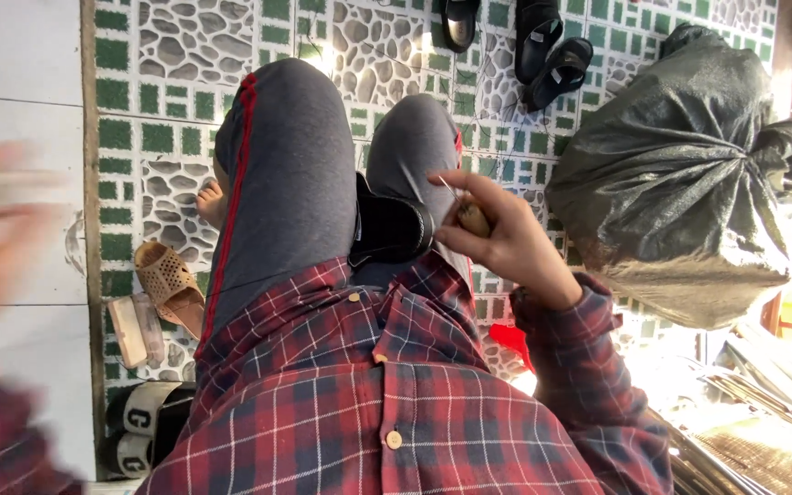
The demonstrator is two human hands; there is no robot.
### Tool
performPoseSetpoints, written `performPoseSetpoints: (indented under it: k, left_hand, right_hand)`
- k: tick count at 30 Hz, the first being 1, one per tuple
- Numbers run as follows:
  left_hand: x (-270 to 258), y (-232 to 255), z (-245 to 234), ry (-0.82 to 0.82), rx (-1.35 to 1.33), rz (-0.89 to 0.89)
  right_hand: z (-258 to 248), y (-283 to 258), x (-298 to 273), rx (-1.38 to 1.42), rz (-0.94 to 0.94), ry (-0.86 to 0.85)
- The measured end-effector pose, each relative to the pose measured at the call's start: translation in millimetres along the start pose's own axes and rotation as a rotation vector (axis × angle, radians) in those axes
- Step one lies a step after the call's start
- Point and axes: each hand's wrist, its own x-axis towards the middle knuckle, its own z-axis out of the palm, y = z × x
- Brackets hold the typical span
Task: Hand-sewing the upper material of a black shoe to repair it using a needle and thread.
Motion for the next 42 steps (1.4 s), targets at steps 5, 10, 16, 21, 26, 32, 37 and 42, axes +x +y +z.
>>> performPoseSetpoints:
  k: [5,10,16,21,26,32,37,42]
  left_hand:
    - [51,146,143,-0.602,-0.556,0.37]
    - [82,151,180,-0.98,-1.016,0.058]
    - [133,18,76,-0.166,-1.161,-0.378]
    - [162,-352,61,0.208,0.213,-0.037]
    - [103,-24,86,0.239,0.453,0.293]
    - [67,123,187,-0.016,-0.173,0.609]
    - [74,145,216,-0.392,-0.293,0.646]
    - [84,131,248,-0.594,-0.299,0.476]
  right_hand:
    - [6,-34,26,-0.047,-0.203,0.077]
    - [0,-10,9,-0.062,-0.222,0.213]
    - [10,57,-58,-0.139,-0.209,0.089]
    - [46,62,-79,-0.359,0.065,0.152]
    - [58,57,-69,-0.357,0.023,0.187]
    - [65,70,-68,-0.461,-0.004,0.287]
    - [66,70,-70,-0.535,0.012,0.293]
    - [65,67,-70,-0.509,0.077,0.267]
